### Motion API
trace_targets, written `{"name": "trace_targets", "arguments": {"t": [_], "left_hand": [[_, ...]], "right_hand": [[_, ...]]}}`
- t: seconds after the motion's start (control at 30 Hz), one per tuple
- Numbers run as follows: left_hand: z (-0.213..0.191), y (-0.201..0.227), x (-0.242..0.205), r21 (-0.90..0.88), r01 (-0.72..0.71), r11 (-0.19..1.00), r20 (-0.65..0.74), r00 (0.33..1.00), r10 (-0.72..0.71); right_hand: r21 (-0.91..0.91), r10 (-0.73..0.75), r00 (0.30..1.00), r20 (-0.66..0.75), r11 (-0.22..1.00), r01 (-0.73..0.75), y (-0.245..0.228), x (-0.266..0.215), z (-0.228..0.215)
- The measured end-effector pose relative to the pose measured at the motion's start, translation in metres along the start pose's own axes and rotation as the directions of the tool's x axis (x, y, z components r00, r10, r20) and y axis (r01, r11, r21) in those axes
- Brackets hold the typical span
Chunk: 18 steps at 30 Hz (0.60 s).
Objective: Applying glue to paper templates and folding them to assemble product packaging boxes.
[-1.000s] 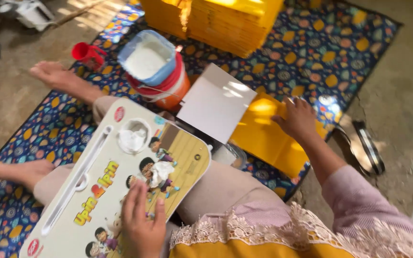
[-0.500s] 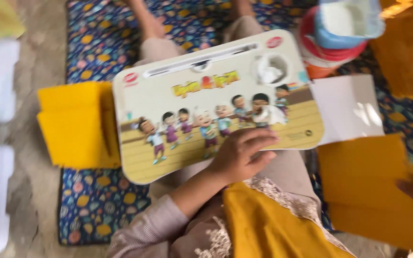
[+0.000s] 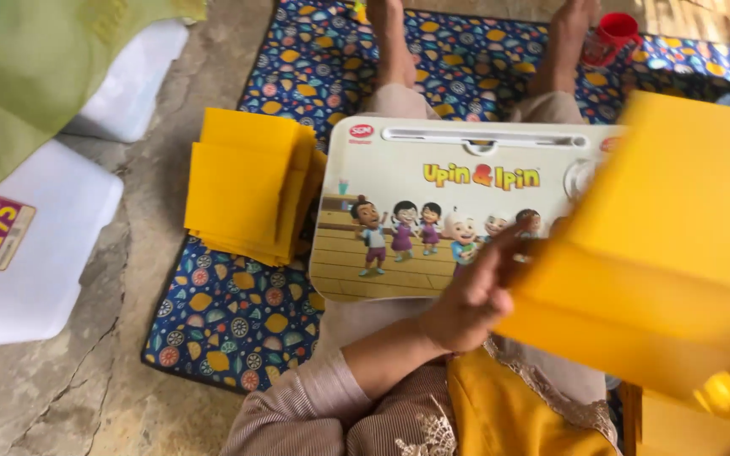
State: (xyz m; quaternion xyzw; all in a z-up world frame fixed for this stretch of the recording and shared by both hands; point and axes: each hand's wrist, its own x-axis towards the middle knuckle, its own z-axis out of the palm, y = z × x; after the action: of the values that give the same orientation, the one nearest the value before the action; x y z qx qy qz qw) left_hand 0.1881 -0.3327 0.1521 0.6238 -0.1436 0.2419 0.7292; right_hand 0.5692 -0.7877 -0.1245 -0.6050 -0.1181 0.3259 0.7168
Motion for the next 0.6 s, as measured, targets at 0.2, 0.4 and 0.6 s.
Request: {"name": "trace_targets", "arguments": {"t": [0.2,0.4,0.6], "left_hand": [[-0.069,0.012,-0.019,0.134,0.162,0.978,-0.431,0.898,-0.089],[-0.111,-0.029,-0.039,0.568,0.448,0.691,-0.601,0.799,-0.023],[-0.104,-0.014,-0.031,0.435,0.501,0.748,-0.648,0.751,-0.127]], "right_hand": [[0.104,-0.375,0.926,-0.033,0.921,0.376,-0.151,-0.019,0.426],[-0.067,-0.261,0.963,0.065,0.962,0.265,-0.119,0.003,0.479],[-0.385,-0.279,0.952,0.122,0.871,0.305,-0.127,0.000,0.490]]}}
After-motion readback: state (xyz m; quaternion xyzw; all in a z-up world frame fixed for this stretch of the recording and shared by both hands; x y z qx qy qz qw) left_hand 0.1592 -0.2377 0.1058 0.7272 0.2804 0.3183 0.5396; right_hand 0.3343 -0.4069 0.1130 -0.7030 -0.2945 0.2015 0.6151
